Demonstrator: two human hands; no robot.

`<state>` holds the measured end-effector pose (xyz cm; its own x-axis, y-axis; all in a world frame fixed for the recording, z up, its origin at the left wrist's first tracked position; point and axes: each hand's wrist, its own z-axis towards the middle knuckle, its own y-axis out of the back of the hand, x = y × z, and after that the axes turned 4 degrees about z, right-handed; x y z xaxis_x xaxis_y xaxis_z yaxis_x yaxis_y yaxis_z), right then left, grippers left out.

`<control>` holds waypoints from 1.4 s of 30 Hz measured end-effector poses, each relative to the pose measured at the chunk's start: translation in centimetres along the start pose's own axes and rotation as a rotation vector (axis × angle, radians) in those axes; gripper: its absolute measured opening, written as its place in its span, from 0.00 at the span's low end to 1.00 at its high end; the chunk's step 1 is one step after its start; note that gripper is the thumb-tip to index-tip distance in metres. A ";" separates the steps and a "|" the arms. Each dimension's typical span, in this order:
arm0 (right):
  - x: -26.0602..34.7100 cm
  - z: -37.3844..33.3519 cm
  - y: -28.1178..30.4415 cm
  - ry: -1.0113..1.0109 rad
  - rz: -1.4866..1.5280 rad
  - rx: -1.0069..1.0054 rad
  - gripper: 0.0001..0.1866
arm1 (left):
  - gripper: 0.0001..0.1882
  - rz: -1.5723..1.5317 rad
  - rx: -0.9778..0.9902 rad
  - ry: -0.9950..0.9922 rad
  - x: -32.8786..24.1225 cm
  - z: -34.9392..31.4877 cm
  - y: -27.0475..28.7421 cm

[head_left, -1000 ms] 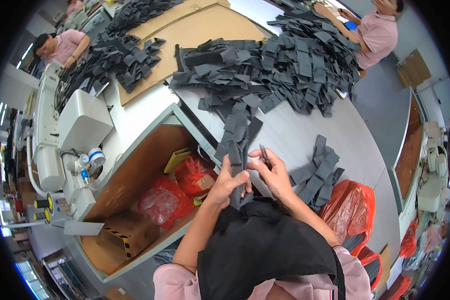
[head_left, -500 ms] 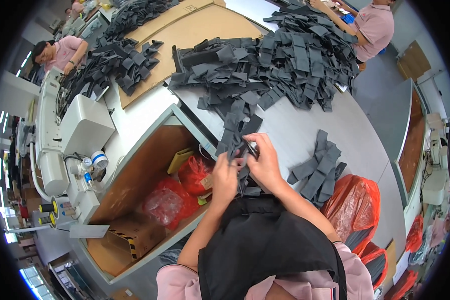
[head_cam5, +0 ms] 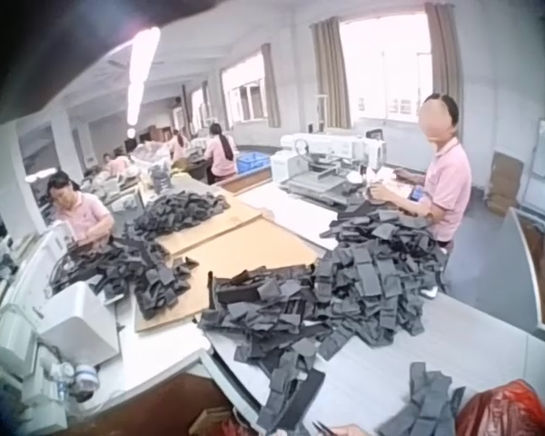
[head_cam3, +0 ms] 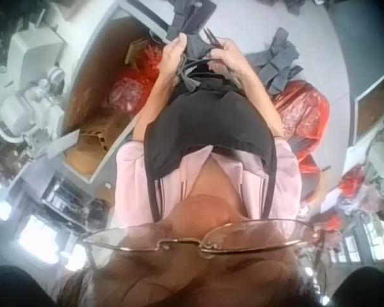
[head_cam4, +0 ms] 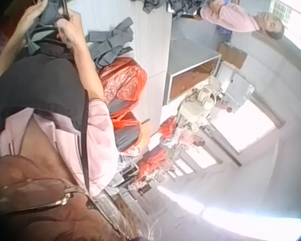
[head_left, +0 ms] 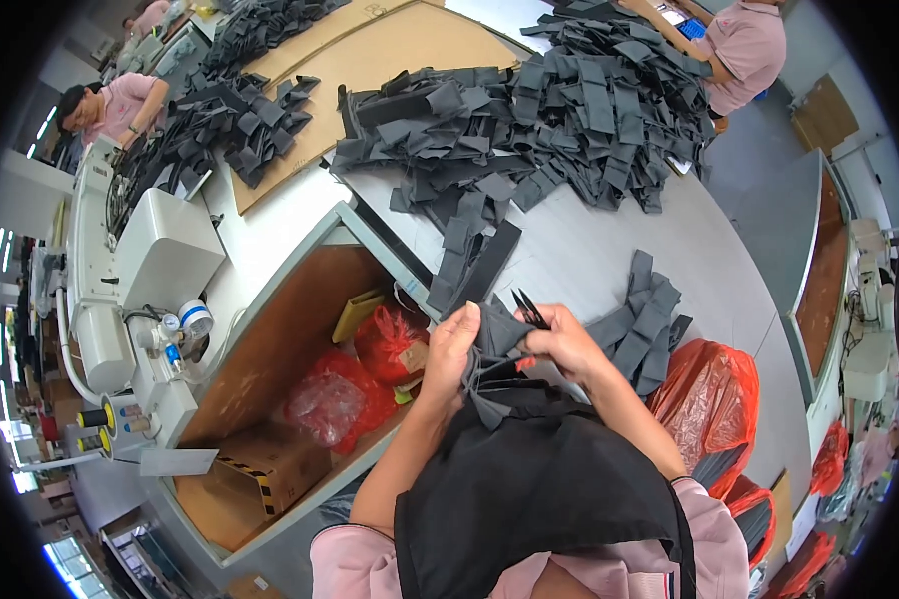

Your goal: The recorder uses a small clipper tool to trim and sort a large pile of gray fabric pieces on a factory workbench.

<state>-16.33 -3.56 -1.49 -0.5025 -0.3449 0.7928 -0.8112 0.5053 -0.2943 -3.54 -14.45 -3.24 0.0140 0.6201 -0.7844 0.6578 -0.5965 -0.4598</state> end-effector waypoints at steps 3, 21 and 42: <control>-2.4 -1.7 0.1 0.024 0.144 -0.091 0.18 | 0.18 0.037 0.039 0.074 0.4 0.1 -0.6; 1.7 -4.9 0.4 0.969 -1.301 -0.313 0.15 | 0.18 0.340 0.107 0.043 -0.2 -0.1 0.8; 1.1 -5.5 0.5 0.804 -0.946 -0.285 0.19 | 0.17 0.354 0.154 0.085 -0.5 0.0 0.5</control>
<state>-15.67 0.68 2.13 0.6381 -0.1378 0.7576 -0.6093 0.5111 0.6062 -3.25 -15.05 -3.04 0.2858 0.3985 -0.8715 0.4807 -0.8464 -0.2294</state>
